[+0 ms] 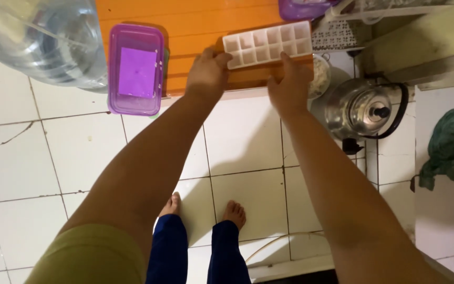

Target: The person picks up several household items before storing a water bottle in the refrigerator.

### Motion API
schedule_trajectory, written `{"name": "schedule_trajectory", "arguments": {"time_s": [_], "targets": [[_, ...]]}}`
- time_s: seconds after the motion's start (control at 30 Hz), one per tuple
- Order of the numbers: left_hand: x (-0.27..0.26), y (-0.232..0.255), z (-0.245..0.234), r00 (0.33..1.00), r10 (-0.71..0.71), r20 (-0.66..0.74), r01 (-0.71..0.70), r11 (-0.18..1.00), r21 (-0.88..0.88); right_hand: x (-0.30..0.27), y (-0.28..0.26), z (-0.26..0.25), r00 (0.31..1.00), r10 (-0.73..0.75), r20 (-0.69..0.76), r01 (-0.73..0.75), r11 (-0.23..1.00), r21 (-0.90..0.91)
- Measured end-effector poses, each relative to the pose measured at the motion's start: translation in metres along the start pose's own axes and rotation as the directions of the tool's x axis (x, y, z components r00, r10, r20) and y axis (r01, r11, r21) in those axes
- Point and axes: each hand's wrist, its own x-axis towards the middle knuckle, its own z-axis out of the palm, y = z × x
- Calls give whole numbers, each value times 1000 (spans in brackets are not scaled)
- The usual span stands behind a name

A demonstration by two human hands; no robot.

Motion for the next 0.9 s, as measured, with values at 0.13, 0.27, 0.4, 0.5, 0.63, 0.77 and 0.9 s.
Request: {"name": "schedule_trajectory", "arguments": {"time_s": [0.13, 0.27, 0.4, 0.5, 0.63, 0.77, 0.9], "targets": [[6, -9, -14, 997, -70, 39, 68, 997, 45, 1, -3, -17, 994, 112, 16, -111, 991, -70], [-1, -12, -32, 956, -283, 75, 286, 957, -39, 7, -12, -19, 992, 56, 115, -52, 998, -38], [-45, -49, 17, 978, 103, -183, -73, 983, 167, 17, -26, -4, 981, 20, 194, -56, 982, 179], [-57, -2, -7, 973, -203, -109, 183, 968, -171, 22, -51, 6, 936, 13, 352, -150, 919, 366], [-38, 0, 4, 848, -508, 151, 507, 696, -508, 16, -69, 29, 872, 69, 485, -267, 897, 353], [-21, -14, 15, 742, -644, 184, 567, 457, -685, 15, -97, 35, 875, 11, 484, -253, 863, 437], [-12, -26, 16, 801, -598, -9, 466, 635, -616, 15, -101, 49, 851, -1, 524, -374, 700, 608]]}}
